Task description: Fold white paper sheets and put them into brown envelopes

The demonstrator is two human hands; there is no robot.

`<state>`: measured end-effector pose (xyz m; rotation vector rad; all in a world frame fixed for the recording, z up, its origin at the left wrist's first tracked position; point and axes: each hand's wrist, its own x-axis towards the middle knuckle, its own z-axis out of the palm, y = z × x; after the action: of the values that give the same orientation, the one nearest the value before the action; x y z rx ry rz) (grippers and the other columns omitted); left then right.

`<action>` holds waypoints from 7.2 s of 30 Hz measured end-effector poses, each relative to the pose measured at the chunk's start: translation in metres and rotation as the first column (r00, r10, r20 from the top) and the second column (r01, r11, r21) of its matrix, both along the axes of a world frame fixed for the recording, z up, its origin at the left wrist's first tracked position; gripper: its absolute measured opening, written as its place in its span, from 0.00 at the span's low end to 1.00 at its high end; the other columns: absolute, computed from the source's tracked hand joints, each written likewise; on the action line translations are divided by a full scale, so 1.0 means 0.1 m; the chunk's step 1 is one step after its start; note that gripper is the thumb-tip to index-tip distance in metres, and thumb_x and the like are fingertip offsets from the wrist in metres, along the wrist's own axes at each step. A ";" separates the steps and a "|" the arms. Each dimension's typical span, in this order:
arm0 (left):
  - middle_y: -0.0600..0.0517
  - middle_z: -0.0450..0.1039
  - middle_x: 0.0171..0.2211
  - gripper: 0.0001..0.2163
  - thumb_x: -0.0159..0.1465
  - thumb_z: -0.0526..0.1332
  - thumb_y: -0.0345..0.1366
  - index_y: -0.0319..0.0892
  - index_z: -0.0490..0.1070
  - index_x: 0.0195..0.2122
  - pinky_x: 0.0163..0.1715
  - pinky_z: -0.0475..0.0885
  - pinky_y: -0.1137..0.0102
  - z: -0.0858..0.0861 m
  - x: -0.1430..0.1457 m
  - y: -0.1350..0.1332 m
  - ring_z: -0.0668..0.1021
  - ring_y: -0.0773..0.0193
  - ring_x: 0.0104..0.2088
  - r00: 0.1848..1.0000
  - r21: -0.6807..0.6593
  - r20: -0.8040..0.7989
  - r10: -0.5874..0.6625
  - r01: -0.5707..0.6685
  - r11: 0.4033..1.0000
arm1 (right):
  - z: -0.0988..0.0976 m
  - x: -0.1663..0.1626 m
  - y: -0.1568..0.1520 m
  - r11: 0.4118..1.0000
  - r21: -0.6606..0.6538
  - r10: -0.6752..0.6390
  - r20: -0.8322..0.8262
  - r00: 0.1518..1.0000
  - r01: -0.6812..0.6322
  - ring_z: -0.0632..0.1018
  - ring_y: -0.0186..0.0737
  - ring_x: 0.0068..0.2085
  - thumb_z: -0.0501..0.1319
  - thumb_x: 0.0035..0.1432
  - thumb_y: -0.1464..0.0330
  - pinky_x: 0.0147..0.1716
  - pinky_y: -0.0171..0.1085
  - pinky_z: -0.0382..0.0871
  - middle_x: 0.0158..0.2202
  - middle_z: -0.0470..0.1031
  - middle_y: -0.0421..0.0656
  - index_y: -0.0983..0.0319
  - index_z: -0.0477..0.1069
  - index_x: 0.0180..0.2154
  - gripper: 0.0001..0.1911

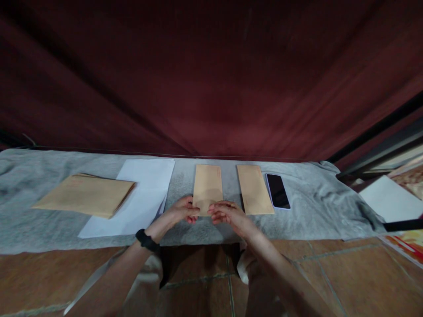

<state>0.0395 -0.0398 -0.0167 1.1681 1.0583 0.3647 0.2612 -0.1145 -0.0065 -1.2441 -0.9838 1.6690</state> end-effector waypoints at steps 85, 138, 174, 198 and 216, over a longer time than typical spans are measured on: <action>0.48 0.45 0.74 0.30 0.74 0.43 0.52 0.45 0.46 0.73 0.72 0.41 0.62 -0.18 0.39 -0.23 0.48 0.62 0.74 0.605 0.597 -0.726 -0.325 0.790 0.138 | -0.46 0.30 0.59 0.900 0.435 -0.278 0.513 0.812 0.033 0.81 0.44 0.51 0.52 0.66 0.64 0.56 0.47 0.73 0.48 0.82 0.46 0.60 0.79 0.47 0.18; 0.39 0.60 0.68 0.26 0.74 0.48 0.44 0.32 0.59 0.68 0.71 0.49 0.55 -0.03 0.46 -0.11 0.61 0.52 0.70 0.664 0.684 -0.726 0.177 0.724 0.090 | -0.53 0.03 0.68 0.829 0.332 -0.344 0.937 0.058 -0.451 0.58 0.50 0.71 0.46 0.71 0.67 0.68 0.51 0.50 0.73 0.52 0.51 0.67 0.52 0.71 0.30; 0.42 0.72 0.60 0.17 0.73 0.51 0.39 0.42 0.73 0.57 0.69 0.48 0.45 -0.19 0.55 -0.44 0.68 0.51 0.64 0.701 0.707 -0.706 0.098 0.689 0.160 | -0.31 0.05 0.63 0.710 0.422 -0.177 0.881 0.438 -0.564 0.64 0.38 0.68 0.45 0.73 0.64 0.68 0.47 0.57 0.68 0.64 0.42 0.56 0.64 0.66 0.25; 0.51 0.78 0.56 0.17 0.72 0.54 0.43 0.47 0.73 0.58 0.54 0.73 0.68 0.12 0.18 0.03 0.80 0.62 0.53 0.793 0.625 -0.259 -0.551 0.573 0.531 | -0.41 -0.02 0.55 0.749 0.300 -0.282 0.951 0.125 -0.591 0.55 0.47 0.72 0.50 0.73 0.59 0.70 0.51 0.52 0.73 0.51 0.49 0.61 0.56 0.70 0.28; 0.45 0.54 0.71 0.28 0.75 0.42 0.47 0.37 0.56 0.70 0.71 0.51 0.60 -0.23 0.52 0.60 0.56 0.61 0.72 0.752 0.746 -0.651 0.102 0.610 0.265 | -0.43 -0.26 -0.04 0.573 0.346 -0.246 0.937 0.247 -0.743 0.59 0.47 0.71 0.50 0.72 0.54 0.71 0.52 0.50 0.70 0.60 0.51 0.64 0.55 0.69 0.33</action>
<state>0.0911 0.0198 -0.0400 2.7301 1.1137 0.3424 0.2348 -0.1186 -0.0493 -1.3693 -2.5310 0.1859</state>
